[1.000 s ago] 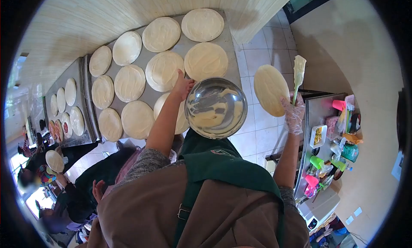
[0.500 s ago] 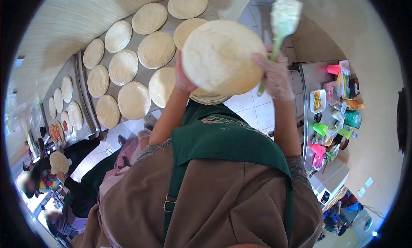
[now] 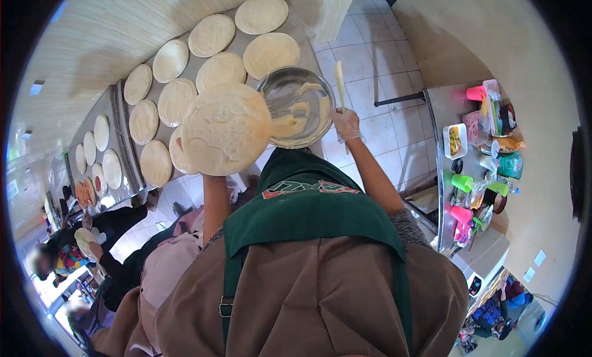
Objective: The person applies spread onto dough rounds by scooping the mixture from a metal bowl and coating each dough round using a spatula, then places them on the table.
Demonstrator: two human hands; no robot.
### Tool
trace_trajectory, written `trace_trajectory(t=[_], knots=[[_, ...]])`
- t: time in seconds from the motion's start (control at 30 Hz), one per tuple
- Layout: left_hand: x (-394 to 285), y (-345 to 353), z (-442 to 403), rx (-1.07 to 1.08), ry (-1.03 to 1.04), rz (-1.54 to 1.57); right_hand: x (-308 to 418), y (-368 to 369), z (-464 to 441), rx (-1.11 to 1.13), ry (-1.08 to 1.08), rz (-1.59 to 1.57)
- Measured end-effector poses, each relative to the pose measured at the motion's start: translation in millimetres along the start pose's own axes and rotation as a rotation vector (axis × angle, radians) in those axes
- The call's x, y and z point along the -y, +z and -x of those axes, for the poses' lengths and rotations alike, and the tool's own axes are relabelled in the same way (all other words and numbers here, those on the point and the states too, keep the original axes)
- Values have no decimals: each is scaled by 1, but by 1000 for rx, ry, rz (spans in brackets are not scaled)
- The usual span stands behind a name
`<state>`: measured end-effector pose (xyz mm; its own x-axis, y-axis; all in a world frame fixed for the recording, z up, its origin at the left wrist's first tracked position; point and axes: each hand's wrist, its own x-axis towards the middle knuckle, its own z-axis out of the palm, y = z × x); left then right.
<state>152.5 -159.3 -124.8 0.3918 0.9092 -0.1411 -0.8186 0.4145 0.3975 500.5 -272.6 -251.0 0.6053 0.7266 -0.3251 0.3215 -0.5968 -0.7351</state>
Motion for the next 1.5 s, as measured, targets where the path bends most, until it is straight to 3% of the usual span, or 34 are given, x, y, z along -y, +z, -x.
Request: trace_trajectory(t=[0.2,0.3,0.5,0.57,0.67,0.83,0.93,0.97,1.07,1.1,1.17,1.27,1.47,1.5], knots=[[-16,-21,3,-79,101,-78,-4,8,1,-75,-117,-81],[-9,-23,-6,-240,114,-137,-10,-19,8,-144,-123,-42],[49,-56,-30,-254,-127,-68,-78,-121,40,-265,-156,-254],[87,-88,-42,38,-309,231,-134,-170,47,-233,-94,-358],[135,-81,-65,-234,-331,33,-104,-207,82,-278,-37,-240],[147,-88,-52,-201,-455,152,-51,-228,111,-453,-94,-89],[139,-89,-39,-314,-511,128,-48,-230,114,-429,56,19],[138,-93,-35,-386,-522,89,-12,-223,119,-447,26,-13],[137,-95,-51,-546,-477,-21,-30,-217,100,-318,-2,-170],[133,-75,-46,-489,-434,-259,-15,-217,99,-306,25,-161],[107,33,-29,-425,-343,-764,49,-203,99,-304,55,-147],[74,33,-55,92,-463,-665,69,-191,78,-201,-82,-278],[19,112,-123,519,-609,-816,143,-188,50,0,-141,-80],[15,125,-130,528,-655,-897,122,-183,17,74,-218,-84]])
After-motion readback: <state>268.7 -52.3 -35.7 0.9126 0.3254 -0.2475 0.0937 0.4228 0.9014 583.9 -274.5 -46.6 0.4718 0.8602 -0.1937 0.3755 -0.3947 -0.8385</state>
